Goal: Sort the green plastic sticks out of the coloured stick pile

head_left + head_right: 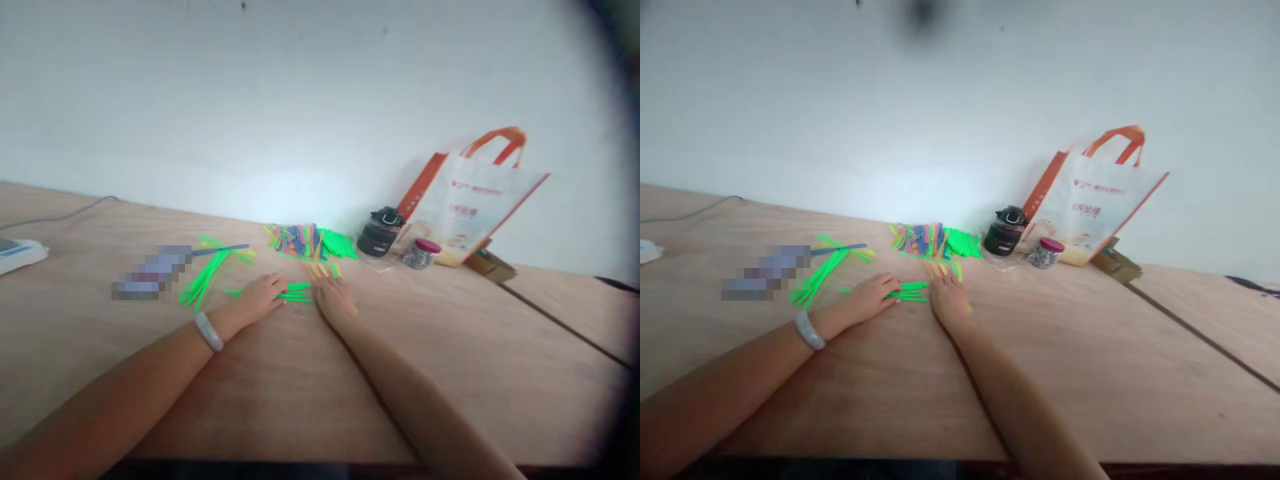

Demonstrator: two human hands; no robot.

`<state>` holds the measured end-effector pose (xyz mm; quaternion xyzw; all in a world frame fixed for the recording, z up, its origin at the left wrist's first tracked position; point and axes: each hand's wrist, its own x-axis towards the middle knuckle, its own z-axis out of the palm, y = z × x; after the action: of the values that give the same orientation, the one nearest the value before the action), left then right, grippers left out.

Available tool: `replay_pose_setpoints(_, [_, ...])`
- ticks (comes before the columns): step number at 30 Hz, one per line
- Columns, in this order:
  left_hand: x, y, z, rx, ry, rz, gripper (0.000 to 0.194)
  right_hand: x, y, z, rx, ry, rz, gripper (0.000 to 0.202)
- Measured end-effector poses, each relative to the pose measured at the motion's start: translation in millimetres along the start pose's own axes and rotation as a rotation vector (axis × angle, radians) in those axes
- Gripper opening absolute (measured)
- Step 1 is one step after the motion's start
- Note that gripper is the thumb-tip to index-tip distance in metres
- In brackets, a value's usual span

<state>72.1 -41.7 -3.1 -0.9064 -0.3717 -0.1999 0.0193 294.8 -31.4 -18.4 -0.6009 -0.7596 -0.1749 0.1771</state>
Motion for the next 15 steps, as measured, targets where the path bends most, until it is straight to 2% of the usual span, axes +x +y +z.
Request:
replay_pose_setpoints(8, [0.9,3.2,1.3,0.077,0.008,0.102,0.018,-0.7,-2.3,-9.9,0.075,-0.017,0.126,0.044])
replay_pose_setpoints(12, [0.1,5.4,-0.5,0.097,0.017,0.111,0.02,-0.6,-8.7,-17.5,0.194,-0.001,0.206,0.031])
replay_pose_setpoints(15, [0.7,6.9,-0.6,0.09,0.025,0.128,0.024,-0.9,-13.3,-18.9,0.282,0.005,0.208,0.026])
